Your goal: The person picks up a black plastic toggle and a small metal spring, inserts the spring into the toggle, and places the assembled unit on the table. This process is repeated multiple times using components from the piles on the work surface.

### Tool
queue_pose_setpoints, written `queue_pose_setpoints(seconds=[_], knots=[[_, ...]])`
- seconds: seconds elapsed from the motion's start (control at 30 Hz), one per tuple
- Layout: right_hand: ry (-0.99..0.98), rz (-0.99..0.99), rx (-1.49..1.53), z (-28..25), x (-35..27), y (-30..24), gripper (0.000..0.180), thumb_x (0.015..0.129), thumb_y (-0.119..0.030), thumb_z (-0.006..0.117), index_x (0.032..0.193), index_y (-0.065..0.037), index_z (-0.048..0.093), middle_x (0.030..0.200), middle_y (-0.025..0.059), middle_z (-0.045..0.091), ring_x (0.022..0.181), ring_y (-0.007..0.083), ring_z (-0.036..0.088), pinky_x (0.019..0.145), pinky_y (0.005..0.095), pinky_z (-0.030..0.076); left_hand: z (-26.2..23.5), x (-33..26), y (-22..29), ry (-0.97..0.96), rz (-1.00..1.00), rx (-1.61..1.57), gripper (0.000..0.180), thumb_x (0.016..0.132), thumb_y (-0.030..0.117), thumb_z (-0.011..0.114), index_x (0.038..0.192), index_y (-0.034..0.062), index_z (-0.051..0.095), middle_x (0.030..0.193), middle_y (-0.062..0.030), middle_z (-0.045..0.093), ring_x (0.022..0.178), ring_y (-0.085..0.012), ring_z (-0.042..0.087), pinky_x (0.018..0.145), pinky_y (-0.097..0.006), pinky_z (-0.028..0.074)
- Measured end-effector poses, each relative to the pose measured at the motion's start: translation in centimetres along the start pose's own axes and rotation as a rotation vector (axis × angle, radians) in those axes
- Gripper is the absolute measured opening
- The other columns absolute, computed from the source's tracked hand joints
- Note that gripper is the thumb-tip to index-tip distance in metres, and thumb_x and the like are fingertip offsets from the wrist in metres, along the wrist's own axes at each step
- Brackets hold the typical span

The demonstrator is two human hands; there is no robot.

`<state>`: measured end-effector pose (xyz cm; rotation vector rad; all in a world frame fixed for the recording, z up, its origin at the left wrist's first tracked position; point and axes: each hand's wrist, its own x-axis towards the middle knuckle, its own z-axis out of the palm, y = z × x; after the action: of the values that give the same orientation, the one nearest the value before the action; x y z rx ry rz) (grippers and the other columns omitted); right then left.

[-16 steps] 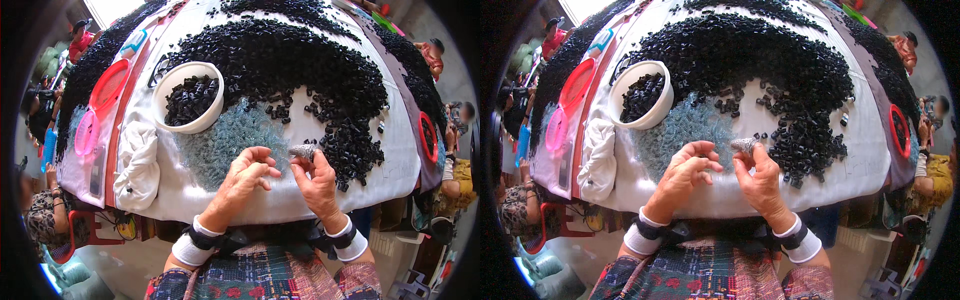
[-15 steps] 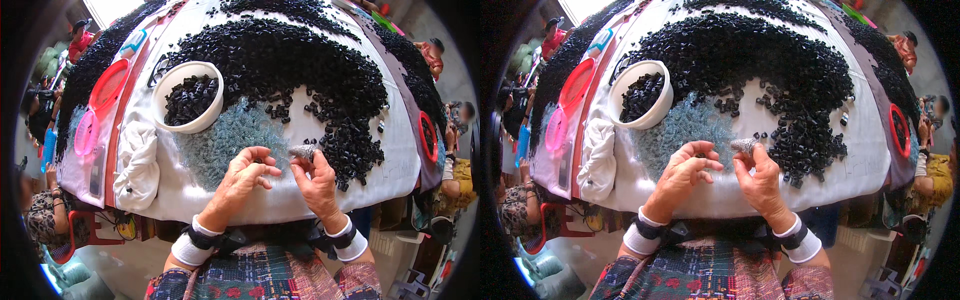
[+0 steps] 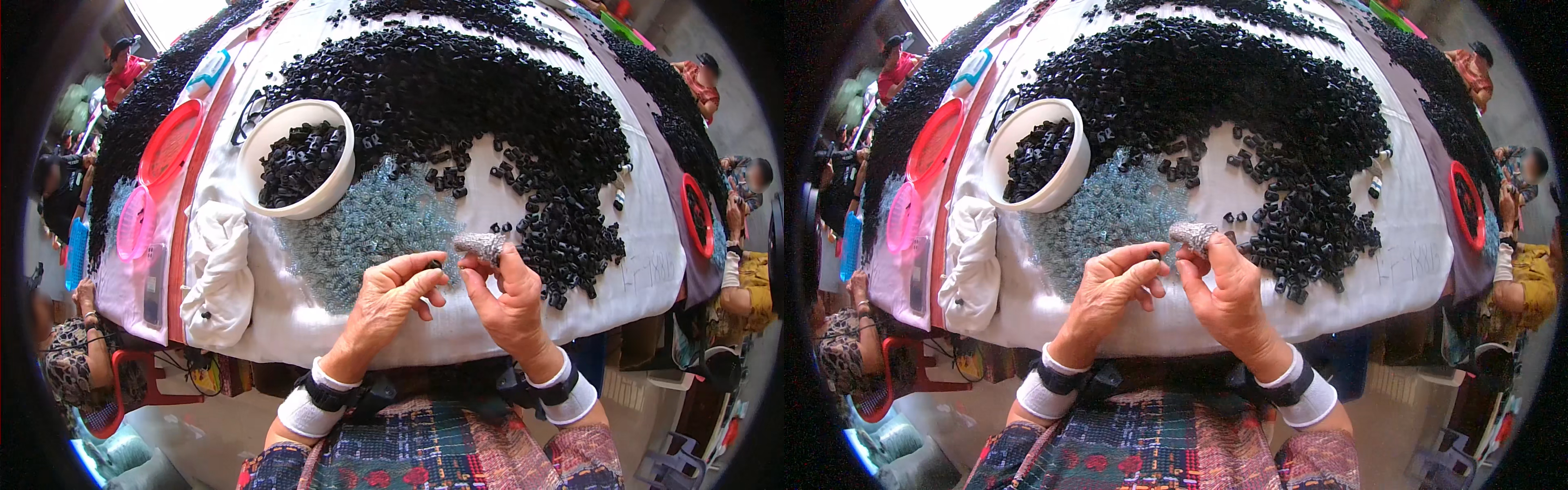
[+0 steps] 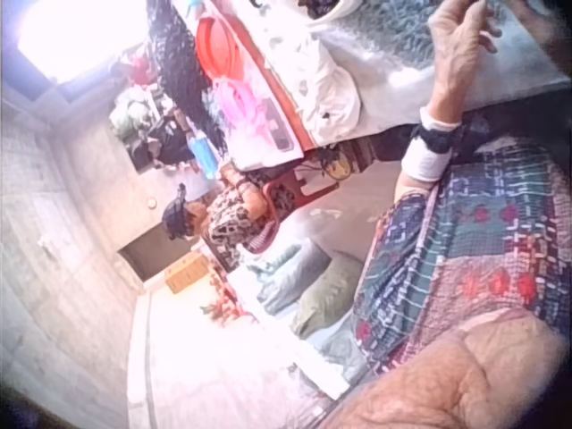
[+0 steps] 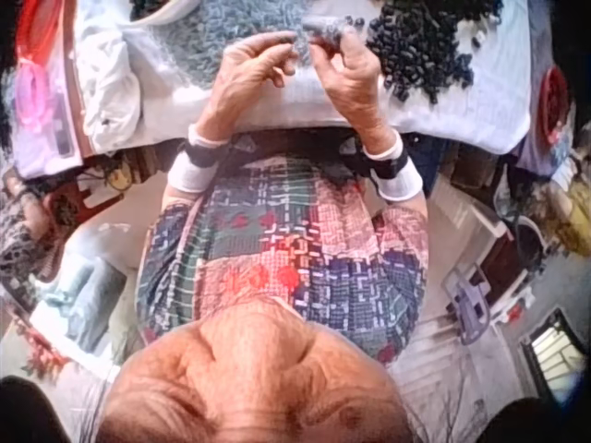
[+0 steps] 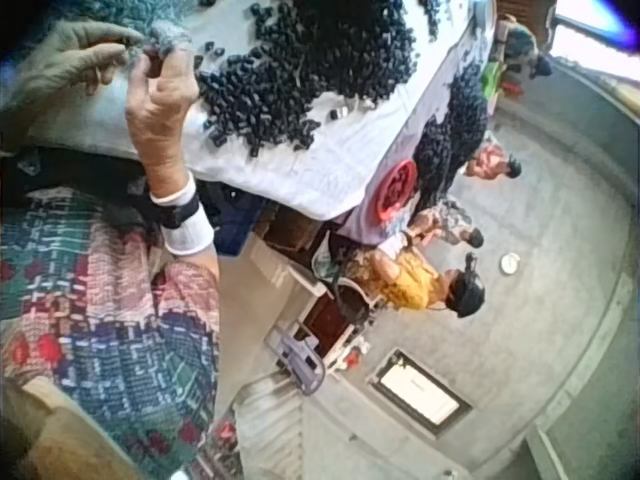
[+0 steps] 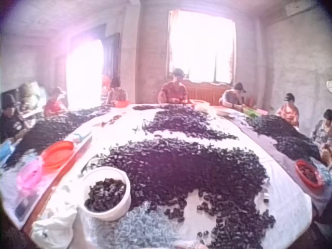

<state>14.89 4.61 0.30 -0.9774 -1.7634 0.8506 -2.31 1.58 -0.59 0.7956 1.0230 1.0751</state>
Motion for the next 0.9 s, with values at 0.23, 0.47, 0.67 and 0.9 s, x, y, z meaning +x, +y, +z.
queue_pose_setpoints(seconds=[0.23, 0.47, 0.67, 0.9], knots=[[-0.042, -0.062, -0.078, 0.1, 0.2, -0.2, 0.027, 0.078, 0.008, 0.061, 0.104, 0.002, 0.058, 0.084, 0.0133, 0.060, 0.072, 0.0234, 0.063, 0.062, 0.0319, 0.052, 0.7, -0.2, 0.0, -0.002, 0.063, -0.036, 0.024, 0.090, 0.011, 0.061, 0.109, -0.0033, 0.060, 0.096, -0.0089, 0.067, 0.082, -0.0133, 0.065, 0.062, -0.022, 0.051], [-0.116, -0.215, -0.242, -0.5, 0.6, 0.0, 0.024, 0.071, 0.009, 0.064, 0.093, 0.004, 0.055, 0.081, 0.0189, 0.054, 0.073, 0.0356, 0.054, 0.063, 0.0408, 0.046, 0.3, -0.3, -0.3, 0.072, 0.058, 0.111, 0.020, 0.084, 0.004, 0.067, 0.103, -0.0013, 0.063, 0.091, -0.0087, 0.069, 0.079, -0.0138, 0.067, 0.062, -0.023, 0.052], [-0.165, -0.349, -0.347, -0.9, 1.0, -0.4, 0.024, 0.069, 0.009, 0.064, 0.090, 0.004, 0.054, 0.081, 0.0185, 0.054, 0.074, 0.0352, 0.054, 0.062, 0.0418, 0.046, 0.4, 0.0, -0.9, 0.106, 0.178, 0.190, 0.019, 0.081, 0.003, 0.070, 0.099, -0.0004, 0.068, 0.090, -0.0073, 0.069, 0.077, -0.0087, 0.064, 0.064, -0.020, 0.050], [-0.181, -0.300, -0.286, -0.8, 0.8, -0.7, 0.023, 0.070, 0.010, 0.064, 0.091, 0.004, 0.056, 0.078, 0.0171, 0.055, 0.068, 0.0342, 0.055, 0.060, 0.0393, 0.048, 0.1, 0.0, -0.2, 0.066, 0.216, 0.198, 0.022, 0.081, 0.004, 0.070, 0.102, -0.0009, 0.068, 0.089, -0.0073, 0.069, 0.077, -0.0097, 0.063, 0.066, -0.022, 0.052]])
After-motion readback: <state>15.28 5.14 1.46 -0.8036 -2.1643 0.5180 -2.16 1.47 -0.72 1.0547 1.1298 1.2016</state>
